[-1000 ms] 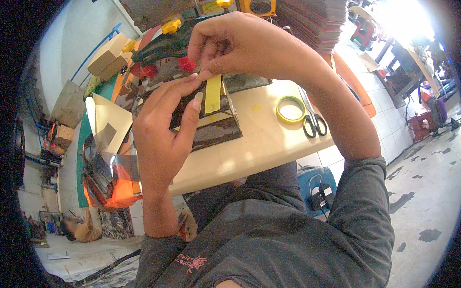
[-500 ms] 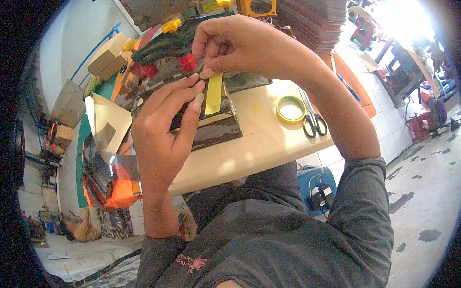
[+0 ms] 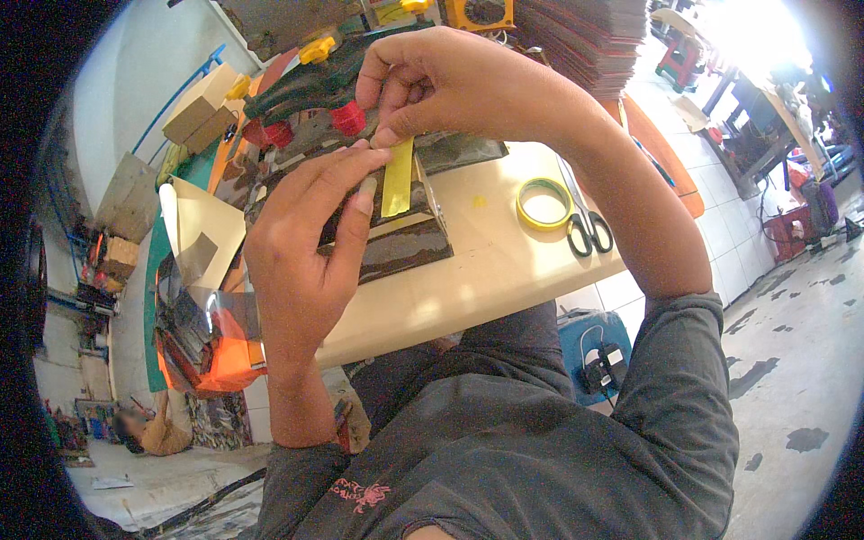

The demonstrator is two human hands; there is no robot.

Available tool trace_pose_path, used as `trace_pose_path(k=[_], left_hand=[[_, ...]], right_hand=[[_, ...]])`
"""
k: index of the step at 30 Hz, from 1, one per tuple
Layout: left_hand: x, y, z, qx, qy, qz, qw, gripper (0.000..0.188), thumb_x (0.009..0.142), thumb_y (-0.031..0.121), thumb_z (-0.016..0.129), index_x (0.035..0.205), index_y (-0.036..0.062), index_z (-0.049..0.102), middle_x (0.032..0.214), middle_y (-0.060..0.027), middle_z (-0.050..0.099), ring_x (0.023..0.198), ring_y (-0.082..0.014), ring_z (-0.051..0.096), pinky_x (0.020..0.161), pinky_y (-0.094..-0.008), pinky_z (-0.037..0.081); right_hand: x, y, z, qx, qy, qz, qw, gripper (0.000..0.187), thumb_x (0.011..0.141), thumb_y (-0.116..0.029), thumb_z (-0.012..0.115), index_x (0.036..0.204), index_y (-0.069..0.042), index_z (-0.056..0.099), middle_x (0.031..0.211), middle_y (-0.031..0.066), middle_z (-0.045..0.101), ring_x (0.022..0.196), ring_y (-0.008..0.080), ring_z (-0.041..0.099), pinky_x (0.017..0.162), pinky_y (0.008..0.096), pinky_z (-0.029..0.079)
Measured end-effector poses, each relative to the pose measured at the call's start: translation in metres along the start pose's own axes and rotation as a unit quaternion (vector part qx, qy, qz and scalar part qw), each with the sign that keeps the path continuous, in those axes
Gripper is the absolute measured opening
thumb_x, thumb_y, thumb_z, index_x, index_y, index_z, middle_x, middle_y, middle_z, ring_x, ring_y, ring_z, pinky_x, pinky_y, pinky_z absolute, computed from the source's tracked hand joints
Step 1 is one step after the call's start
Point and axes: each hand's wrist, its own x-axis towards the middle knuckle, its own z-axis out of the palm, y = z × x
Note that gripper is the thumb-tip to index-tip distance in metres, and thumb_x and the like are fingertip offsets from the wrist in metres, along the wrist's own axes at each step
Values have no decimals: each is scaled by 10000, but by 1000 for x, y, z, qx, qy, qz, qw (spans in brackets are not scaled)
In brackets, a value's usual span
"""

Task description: The person cuts film from a metal frame using scissors, then unrolls tape and sticks pieces onto the frame by hand.

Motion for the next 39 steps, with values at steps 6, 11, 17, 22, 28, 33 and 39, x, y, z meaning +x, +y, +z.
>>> trace_pose_path(k=[6, 11, 17, 22, 28, 33, 39], left_hand=[[-2, -4, 4, 29, 24, 26, 999, 315, 925, 95, 716, 1227, 128, 801, 1144, -86, 748, 1029, -298, 723, 880, -410, 586], [-2, -5, 3, 35, 17, 29, 999, 311, 927, 102, 709, 1223, 124, 800, 1135, -78, 737, 1024, -294, 714, 863, -412, 580], [0, 3, -2, 39, -15, 9, 999, 331, 994, 64, 648, 1289, 120, 788, 1194, -120, 751, 1070, -315, 732, 928, -396, 571], [1, 2, -2, 40, -12, 13, 999, 335, 993, 60, 645, 1292, 119, 785, 1191, -118, 749, 1069, -312, 730, 925, -395, 571], [0, 1, -1, 42, -13, 14, 999, 329, 993, 62, 639, 1283, 110, 785, 1189, -118, 745, 1071, -317, 727, 925, -401, 570], [1, 1, -1, 40, -14, 20, 999, 333, 980, 58, 630, 1273, 103, 783, 1195, -126, 740, 1084, -329, 718, 943, -413, 566], [1, 1, -1, 50, -19, 18, 998, 359, 951, 52, 637, 1275, 110, 782, 1208, -124, 737, 1091, -329, 715, 939, -419, 567]], right_hand=[[0, -7, -2, -5, -33, 42, 999, 235, 1001, -80, 769, 1186, 0, 647, 998, 30, 752, 955, 63, 720, 866, 225, 568], [-1, -2, -1, -4, -25, 59, 998, 264, 1013, -145, 779, 1204, 4, 677, 1005, 31, 755, 966, 71, 720, 880, 238, 570], [-1, -10, -14, -90, -65, 115, 987, 303, 1025, -293, 782, 1116, -6, 752, 952, -4, 738, 918, 61, 690, 854, 234, 553], [1, -11, -18, -125, -86, 116, 982, 267, 1028, -278, 778, 1041, -12, 762, 888, -27, 715, 831, 45, 638, 767, 245, 525], [-3, -21, -10, -183, -31, -8, 983, 201, 980, -221, 768, 975, -21, 765, 810, 66, 724, 775, 175, 691, 750, 346, 541], [-12, -16, -5, -313, -6, -89, 946, 217, 1009, -215, 738, 997, -18, 649, 886, 87, 656, 801, 268, 649, 709, 364, 514], [-19, -1, 11, -306, 69, -145, 938, 191, 1028, -188, 689, 1017, -18, 603, 901, 127, 624, 843, 348, 620, 754, 432, 494]])
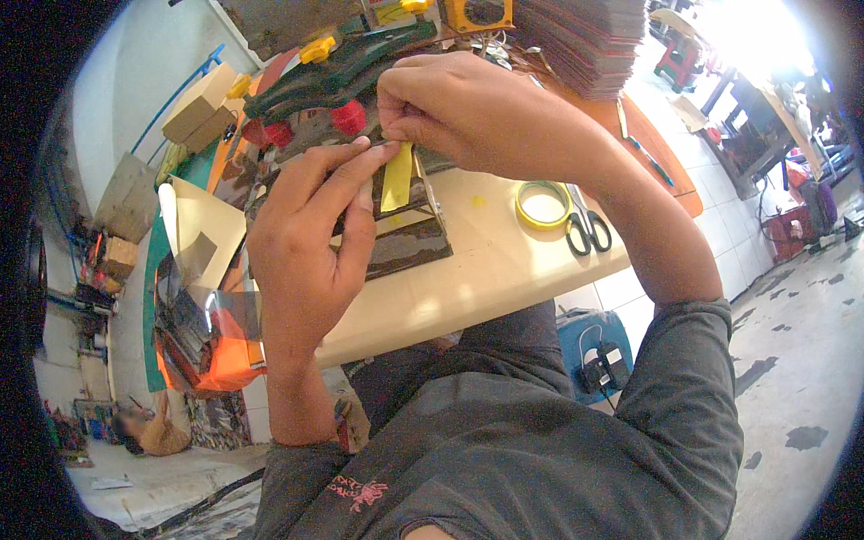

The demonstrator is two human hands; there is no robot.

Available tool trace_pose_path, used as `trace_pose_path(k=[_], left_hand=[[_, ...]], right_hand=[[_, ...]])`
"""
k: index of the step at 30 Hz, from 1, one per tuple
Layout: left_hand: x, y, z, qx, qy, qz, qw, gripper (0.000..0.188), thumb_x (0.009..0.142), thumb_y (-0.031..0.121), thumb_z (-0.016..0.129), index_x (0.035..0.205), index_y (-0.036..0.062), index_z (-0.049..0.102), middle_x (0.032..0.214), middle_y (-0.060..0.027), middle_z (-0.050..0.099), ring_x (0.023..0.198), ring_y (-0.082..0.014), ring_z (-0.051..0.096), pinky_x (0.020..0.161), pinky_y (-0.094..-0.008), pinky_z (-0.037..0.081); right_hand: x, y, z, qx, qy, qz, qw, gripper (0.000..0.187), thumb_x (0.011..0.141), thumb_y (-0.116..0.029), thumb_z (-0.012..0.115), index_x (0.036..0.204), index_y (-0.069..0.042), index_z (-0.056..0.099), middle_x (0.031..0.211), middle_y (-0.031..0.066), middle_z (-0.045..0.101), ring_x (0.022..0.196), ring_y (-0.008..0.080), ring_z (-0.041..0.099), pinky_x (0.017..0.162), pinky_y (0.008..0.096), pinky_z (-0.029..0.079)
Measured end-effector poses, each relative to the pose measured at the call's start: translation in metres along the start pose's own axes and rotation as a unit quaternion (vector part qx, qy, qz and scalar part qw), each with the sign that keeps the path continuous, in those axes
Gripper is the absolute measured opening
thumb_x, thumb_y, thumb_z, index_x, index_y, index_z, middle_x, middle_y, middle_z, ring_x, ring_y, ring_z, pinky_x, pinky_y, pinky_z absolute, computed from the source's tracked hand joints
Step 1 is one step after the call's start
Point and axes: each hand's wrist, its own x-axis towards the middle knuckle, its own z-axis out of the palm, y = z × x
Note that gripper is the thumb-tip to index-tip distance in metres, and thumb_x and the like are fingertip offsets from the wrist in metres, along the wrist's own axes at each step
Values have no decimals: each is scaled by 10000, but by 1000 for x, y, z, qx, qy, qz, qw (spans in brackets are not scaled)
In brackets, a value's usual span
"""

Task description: The person cuts film from a metal frame using scissors, then unrolls tape and sticks pieces onto the frame by hand.

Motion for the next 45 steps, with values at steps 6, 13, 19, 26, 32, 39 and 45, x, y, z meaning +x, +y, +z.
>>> trace_pose_path(k=[6, 13, 19, 26, 32, 39, 45], left_hand=[[0, -2, 2, 7, 1, 0, 1000, 376, 944, 46, 637, 1283, 118, 783, 1210, -114, 737, 1091, -324, 713, 936, -418, 566], [0, -7, 7, 16, 24, 28, 999, 364, 887, 89, 702, 1240, 119, 787, 1149, -72, 722, 1035, -282, 700, 892, -415, 570], [1, -8, 6, 12, 24, 27, 999, 373, 885, 87, 703, 1246, 121, 787, 1141, -70, 725, 1025, -279, 701, 889, -414, 570], [0, -1, 1, 5, -8, -2, 1000, 354, 952, 60, 651, 1278, 104, 782, 1211, -114, 739, 1095, -316, 709, 938, -419, 562], [2, -1, 1, 9, -10, 2, 1000, 362, 956, 63, 649, 1286, 122, 784, 1218, -108, 736, 1090, -311, 708, 936, -417, 561], [1, -2, 1, 6, -10, 6, 1000, 365, 958, 57, 637, 1287, 122, 782, 1208, -117, 737, 1093, -308, 708, 946, -411, 560], [-1, 0, 1, 5, 1, 10, 1000, 372, 961, 56, 631, 1297, 120, 776, 1202, -123, 739, 1094, -317, 711, 957, -419, 560]], right_hand=[[-4, -12, 5, 34, 2, 79, 996, 192, 1072, -198, 613, 1004, -21, 585, 942, 179, 642, 965, 431, 644, 846, 488, 500], [-11, -14, 18, 46, 59, 108, 991, 182, 1063, -183, 620, 1018, -6, 615, 910, 195, 669, 945, 436, 667, 833, 488, 520], [-11, -23, 25, 45, 101, 155, 982, 185, 1035, -177, 653, 1029, 7, 668, 916, 218, 708, 924, 445, 694, 810, 491, 545], [-18, -33, 34, 118, 146, 225, 956, 192, 1038, -169, 675, 1026, 22, 668, 899, 211, 713, 864, 367, 712, 769, 431, 543], [-29, -31, 62, 234, 237, 270, 904, 193, 1073, -175, 674, 1080, 19, 676, 877, 108, 705, 797, 187, 671, 735, 333, 522], [-34, -17, 68, 364, 328, 335, 805, 222, 1104, -217, 667, 1110, 5, 681, 884, -16, 657, 795, 74, 610, 734, 248, 515], [-43, -16, 57, 382, 361, 293, 799, 269, 1093, -215, 688, 1278, -30, 626, 1042, 18, 691, 913, 72, 619, 813, 244, 512]])
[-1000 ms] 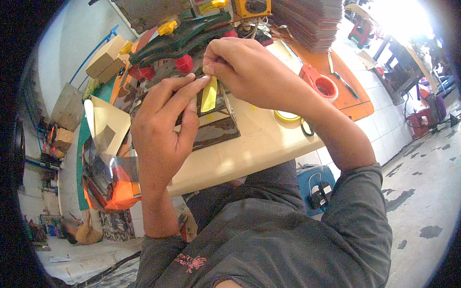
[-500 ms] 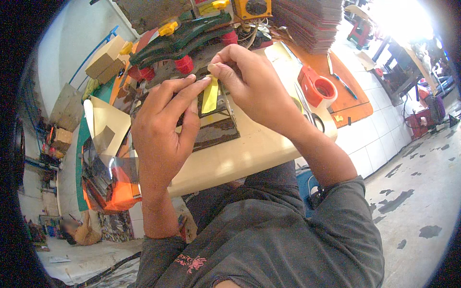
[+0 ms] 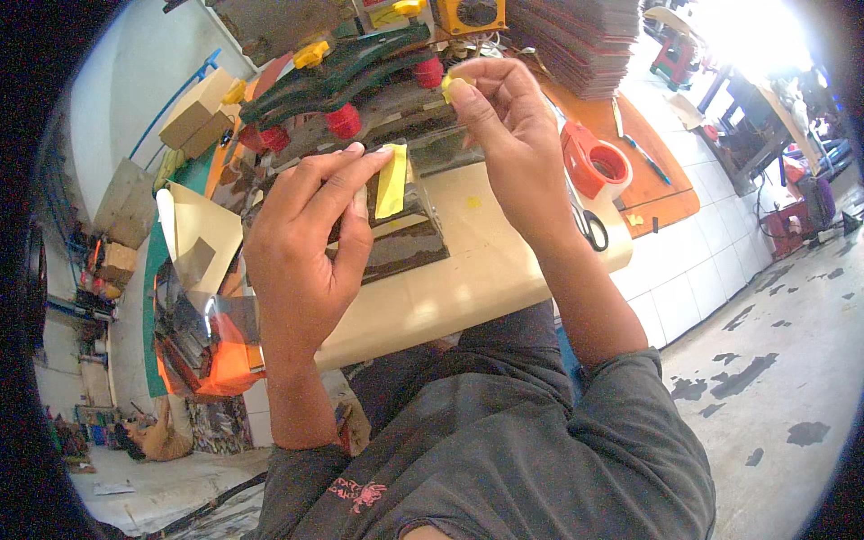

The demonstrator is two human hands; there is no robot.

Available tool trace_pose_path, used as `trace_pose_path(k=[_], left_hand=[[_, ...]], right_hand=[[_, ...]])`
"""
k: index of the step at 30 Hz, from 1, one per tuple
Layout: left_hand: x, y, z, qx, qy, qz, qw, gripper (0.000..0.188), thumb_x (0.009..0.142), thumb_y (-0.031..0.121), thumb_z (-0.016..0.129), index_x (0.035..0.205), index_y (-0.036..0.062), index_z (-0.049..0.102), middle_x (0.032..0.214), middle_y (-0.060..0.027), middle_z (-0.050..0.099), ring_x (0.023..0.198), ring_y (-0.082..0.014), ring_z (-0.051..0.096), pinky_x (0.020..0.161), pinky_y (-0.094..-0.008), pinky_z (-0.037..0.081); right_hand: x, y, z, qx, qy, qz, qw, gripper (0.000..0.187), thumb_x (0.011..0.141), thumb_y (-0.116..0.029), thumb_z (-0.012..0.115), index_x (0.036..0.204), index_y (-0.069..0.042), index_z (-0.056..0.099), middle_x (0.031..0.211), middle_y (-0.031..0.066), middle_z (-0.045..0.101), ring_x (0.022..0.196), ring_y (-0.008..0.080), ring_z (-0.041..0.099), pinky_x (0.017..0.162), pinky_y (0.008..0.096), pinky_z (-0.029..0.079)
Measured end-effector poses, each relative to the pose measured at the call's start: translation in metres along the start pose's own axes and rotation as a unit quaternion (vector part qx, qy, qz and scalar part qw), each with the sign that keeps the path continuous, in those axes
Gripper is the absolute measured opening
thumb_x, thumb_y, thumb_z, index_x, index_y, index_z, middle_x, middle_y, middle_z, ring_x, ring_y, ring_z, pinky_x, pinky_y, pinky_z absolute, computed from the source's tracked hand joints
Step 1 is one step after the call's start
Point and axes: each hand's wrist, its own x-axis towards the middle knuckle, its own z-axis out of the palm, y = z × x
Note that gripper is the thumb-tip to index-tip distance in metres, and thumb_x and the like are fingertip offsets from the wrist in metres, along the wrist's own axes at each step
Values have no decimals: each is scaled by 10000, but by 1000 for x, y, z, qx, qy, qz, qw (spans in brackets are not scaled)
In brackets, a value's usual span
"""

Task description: The person cuts film from a metal frame using scissors, then unrolls tape and sticks pieces onto the frame by hand.

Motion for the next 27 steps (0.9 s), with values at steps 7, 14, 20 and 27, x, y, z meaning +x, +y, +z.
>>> trace_pose_path(k=[7, 14, 20, 27], left_hand=[[0, -5, 5, 15, 18, 18, 1000, 379, 894, 83, 690, 1265, 110, 761, 1178, -80, 733, 1066, -300, 702, 910, -429, 575], [2, -10, 8, 9, 29, 26, 999, 369, 915, 84, 672, 1274, 100, 752, 1179, -83, 734, 1049, -296, 704, 906, -421, 572], [4, -11, 7, 10, 30, 23, 999, 363, 939, 84, 647, 1296, 95, 714, 1134, -105, 735, 1031, -323, 710, 889, -442, 571], [2, -9, 11, -61, 55, -40, 996, 320, 953, 79, 654, 1268, 92, 602, 1068, -127, 730, 946, -375, 719, 798, -477, 546]], right_hand=[[-19, -8, 5, -107, -88, -244, 960, 408, 1075, -231, 692, 1415, -64, 544, 1245, 116, 758, 1107, 207, 676, 984, 371, 504], [-20, 6, -3, -238, -90, -337, 907, 392, 1055, -302, 704, 1353, -70, 600, 1160, 87, 812, 1089, 301, 686, 1004, 457, 493], [-19, -7, -1, -249, -108, -293, 917, 410, 1060, -296, 685, 1386, -76, 567, 1180, 84, 809, 1133, 316, 672, 1038, 466, 459], [-21, -9, -6, -285, -181, -359, 870, 451, 1065, -340, 656, 1406, -67, 542, 1215, 54, 813, 1181, 303, 664, 1080, 464, 406]])
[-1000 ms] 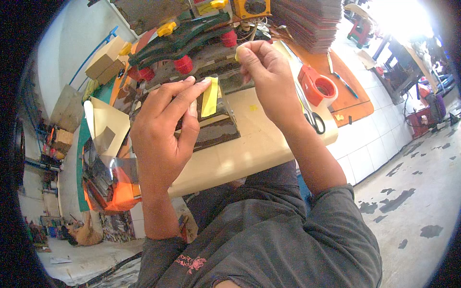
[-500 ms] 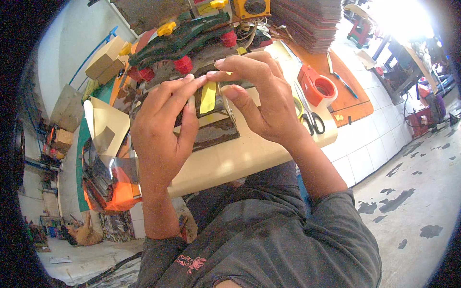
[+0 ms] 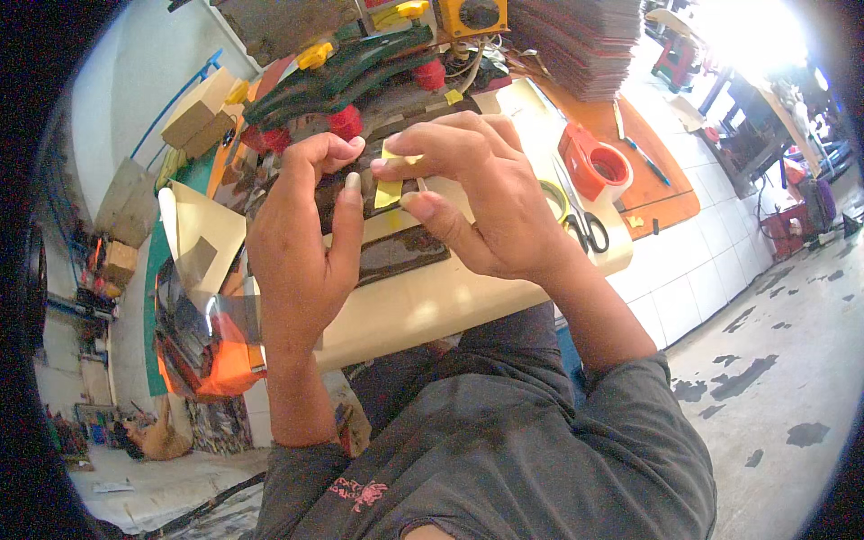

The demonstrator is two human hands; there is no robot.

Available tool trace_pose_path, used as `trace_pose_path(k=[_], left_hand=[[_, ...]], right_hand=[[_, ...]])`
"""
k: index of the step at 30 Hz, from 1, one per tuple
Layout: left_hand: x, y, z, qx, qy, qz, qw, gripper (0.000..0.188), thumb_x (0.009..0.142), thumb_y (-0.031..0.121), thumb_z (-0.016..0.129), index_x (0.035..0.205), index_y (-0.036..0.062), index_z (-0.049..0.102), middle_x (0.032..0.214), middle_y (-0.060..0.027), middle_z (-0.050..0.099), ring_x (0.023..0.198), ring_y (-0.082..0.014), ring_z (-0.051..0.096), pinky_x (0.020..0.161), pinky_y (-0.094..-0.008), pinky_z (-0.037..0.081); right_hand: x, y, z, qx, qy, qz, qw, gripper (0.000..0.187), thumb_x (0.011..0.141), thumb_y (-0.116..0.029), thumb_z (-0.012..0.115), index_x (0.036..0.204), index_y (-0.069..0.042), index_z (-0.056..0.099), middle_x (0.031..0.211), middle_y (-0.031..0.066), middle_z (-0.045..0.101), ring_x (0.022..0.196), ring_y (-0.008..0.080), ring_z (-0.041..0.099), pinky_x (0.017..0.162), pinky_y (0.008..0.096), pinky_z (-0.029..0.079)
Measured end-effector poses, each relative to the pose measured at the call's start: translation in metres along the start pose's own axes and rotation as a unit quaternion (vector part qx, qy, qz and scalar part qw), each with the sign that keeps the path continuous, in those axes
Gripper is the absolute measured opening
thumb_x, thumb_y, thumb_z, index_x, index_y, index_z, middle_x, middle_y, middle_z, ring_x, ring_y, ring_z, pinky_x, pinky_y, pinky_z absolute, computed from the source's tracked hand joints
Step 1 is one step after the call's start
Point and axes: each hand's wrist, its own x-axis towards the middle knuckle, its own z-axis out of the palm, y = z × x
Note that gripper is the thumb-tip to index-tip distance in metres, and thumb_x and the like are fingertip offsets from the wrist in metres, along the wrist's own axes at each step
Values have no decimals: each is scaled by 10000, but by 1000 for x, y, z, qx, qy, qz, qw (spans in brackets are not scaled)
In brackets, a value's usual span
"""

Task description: The person cuts film from a metal frame using scissors, then unrolls tape and sticks pieces onto the frame by hand.

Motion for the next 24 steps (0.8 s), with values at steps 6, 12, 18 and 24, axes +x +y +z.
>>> trace_pose_path(k=[6, 12, 18, 24], left_hand=[[1, -4, 2, 12, 0, 0, 1000, 303, 953, 63, 649, 1249, 86, 588, 1055, -118, 733, 946, -371, 727, 794, -471, 551], [2, -4, 3, -1, 4, -8, 1000, 301, 948, 56, 642, 1242, 88, 585, 1052, -112, 733, 940, -375, 727, 792, -471, 552], [1, -5, 3, 4, 10, -1, 1000, 288, 944, 53, 646, 1224, 91, 592, 1042, -106, 730, 930, -364, 725, 786, -465, 551], [0, -5, 3, 3, 11, 8, 1000, 285, 946, 55, 649, 1223, 91, 595, 1037, -102, 728, 919, -365, 721, 780, -461, 551]], right_hand=[[6, -5, -2, -13, -1, -18, 1000, 477, 1063, -387, 663, 1409, -79, 548, 1273, 48, 778, 1176, 311, 670, 1069, 469, 420], [5, -4, -2, -24, -18, -22, 999, 583, 1047, -508, 650, 1420, -73, 541, 1268, 37, 757, 1226, 323, 657, 1085, 478, 423], [8, 7, -3, -47, -25, 4, 999, 703, 1016, -560, 674, 1455, -44, 486, 1279, 67, 782, 1242, 317, 670, 1120, 468, 385], [4, 10, -6, 28, 5, 39, 999, 725, 1031, -543, 661, 1465, -2, 448, 1311, 148, 761, 1295, 323, 676, 1146, 462, 394]])
